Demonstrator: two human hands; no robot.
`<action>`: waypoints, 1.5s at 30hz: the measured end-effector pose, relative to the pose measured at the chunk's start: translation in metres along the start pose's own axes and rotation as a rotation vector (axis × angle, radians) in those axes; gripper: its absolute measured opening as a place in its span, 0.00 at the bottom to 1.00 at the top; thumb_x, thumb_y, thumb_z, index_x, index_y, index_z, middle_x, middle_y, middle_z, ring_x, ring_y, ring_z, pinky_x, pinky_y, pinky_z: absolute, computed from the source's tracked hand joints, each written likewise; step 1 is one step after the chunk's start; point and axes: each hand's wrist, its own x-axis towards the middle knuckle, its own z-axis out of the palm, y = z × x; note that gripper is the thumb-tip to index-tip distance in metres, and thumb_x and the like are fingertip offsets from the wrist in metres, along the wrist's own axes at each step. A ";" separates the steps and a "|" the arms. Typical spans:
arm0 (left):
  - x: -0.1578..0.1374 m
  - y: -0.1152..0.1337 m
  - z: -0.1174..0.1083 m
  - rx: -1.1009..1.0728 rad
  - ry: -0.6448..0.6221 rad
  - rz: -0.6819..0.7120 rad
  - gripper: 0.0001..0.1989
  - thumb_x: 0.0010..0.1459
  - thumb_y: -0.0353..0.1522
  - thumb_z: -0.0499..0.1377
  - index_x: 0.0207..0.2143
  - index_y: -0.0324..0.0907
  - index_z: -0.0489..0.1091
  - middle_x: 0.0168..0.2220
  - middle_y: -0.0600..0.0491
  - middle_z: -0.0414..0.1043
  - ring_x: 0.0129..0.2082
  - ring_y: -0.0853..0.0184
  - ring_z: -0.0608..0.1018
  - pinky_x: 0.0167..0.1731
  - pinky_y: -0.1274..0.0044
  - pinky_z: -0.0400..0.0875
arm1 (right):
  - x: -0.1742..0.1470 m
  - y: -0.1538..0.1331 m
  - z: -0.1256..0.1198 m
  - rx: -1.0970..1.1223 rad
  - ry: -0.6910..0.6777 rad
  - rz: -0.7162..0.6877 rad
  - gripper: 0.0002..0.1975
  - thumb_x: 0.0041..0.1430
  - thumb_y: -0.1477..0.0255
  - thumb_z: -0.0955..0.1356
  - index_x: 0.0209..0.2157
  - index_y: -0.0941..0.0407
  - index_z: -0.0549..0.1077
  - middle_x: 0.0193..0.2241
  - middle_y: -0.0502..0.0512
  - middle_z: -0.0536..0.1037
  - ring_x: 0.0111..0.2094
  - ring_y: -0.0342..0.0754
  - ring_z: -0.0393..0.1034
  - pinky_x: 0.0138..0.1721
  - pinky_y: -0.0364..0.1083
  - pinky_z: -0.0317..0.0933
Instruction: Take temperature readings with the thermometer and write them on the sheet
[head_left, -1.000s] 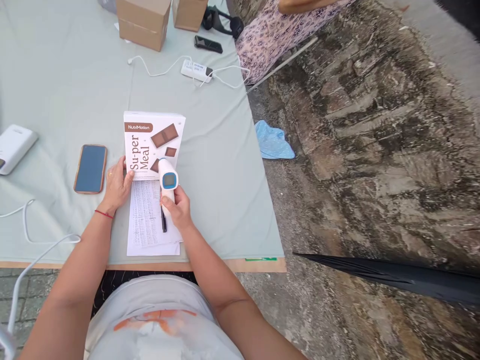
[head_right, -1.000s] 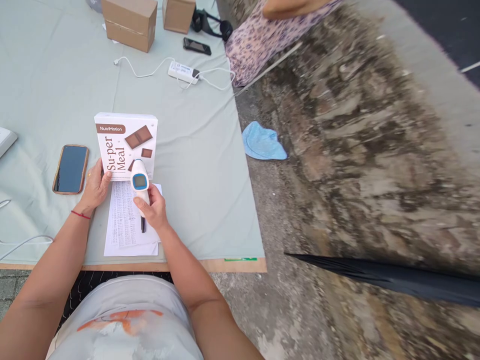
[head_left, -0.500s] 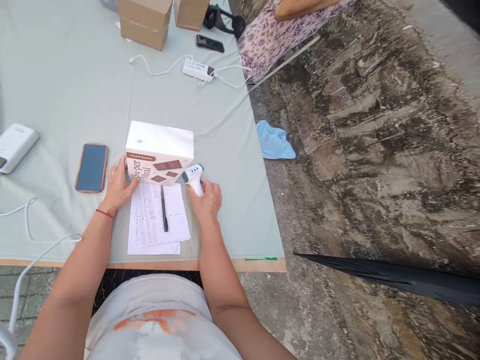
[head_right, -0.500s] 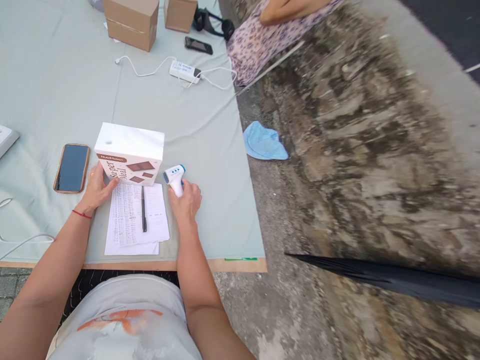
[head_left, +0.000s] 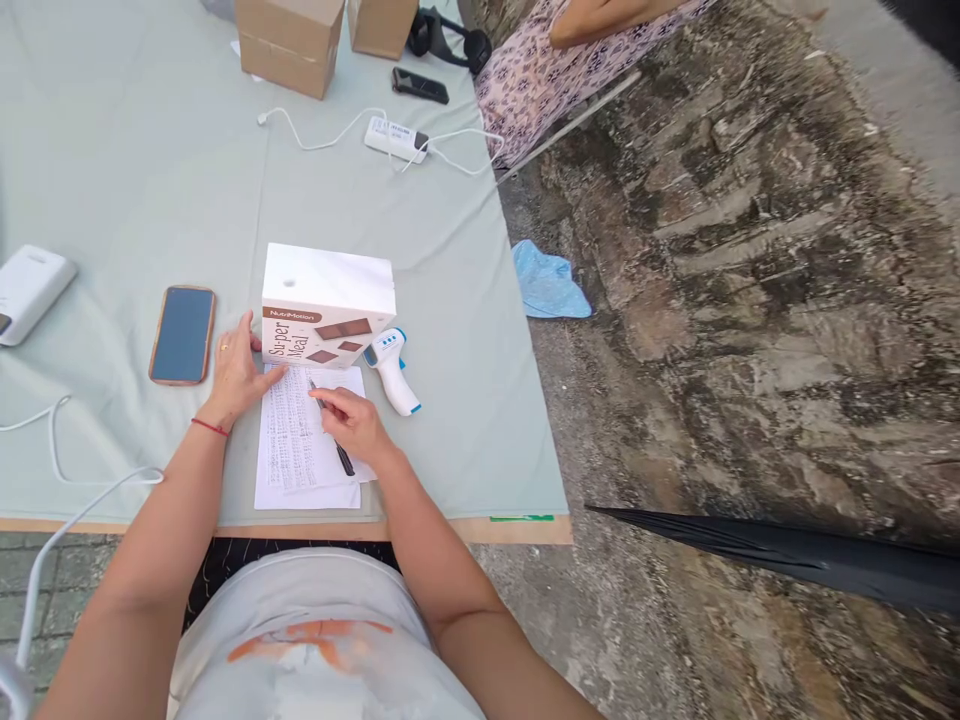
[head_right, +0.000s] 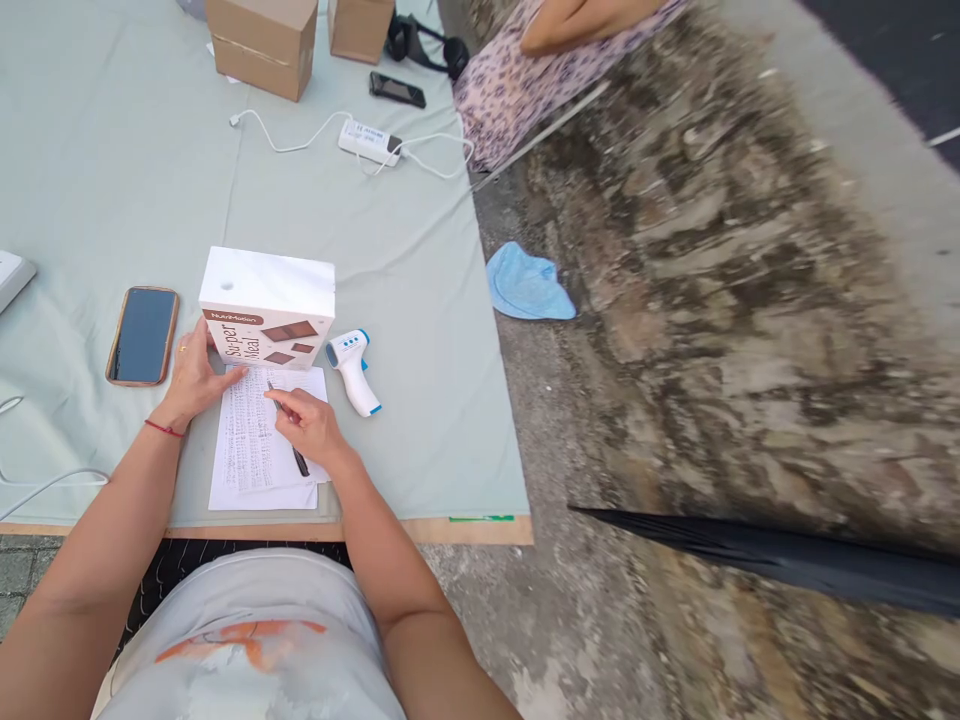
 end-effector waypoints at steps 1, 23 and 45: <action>0.000 0.001 0.000 0.014 -0.010 -0.004 0.44 0.53 0.41 0.72 0.67 0.41 0.58 0.44 0.46 0.72 0.49 0.49 0.74 0.62 0.50 0.64 | 0.000 0.002 -0.003 0.099 -0.008 0.000 0.18 0.64 0.73 0.63 0.49 0.51 0.81 0.30 0.50 0.75 0.30 0.46 0.69 0.36 0.46 0.67; -0.011 0.002 0.013 0.253 -0.070 0.028 0.85 0.39 0.51 0.80 0.76 0.34 0.21 0.64 0.28 0.63 0.67 0.34 0.66 0.71 0.41 0.46 | 0.003 0.004 0.026 0.315 0.357 0.237 0.09 0.55 0.61 0.71 0.33 0.52 0.77 0.28 0.51 0.77 0.29 0.47 0.71 0.32 0.47 0.70; -0.010 0.001 0.014 0.234 -0.077 -0.002 0.82 0.38 0.51 0.80 0.76 0.34 0.27 0.64 0.28 0.63 0.68 0.34 0.65 0.72 0.40 0.43 | 0.005 -0.004 0.025 0.223 0.260 0.280 0.07 0.53 0.63 0.68 0.29 0.51 0.75 0.24 0.48 0.76 0.26 0.46 0.68 0.31 0.47 0.66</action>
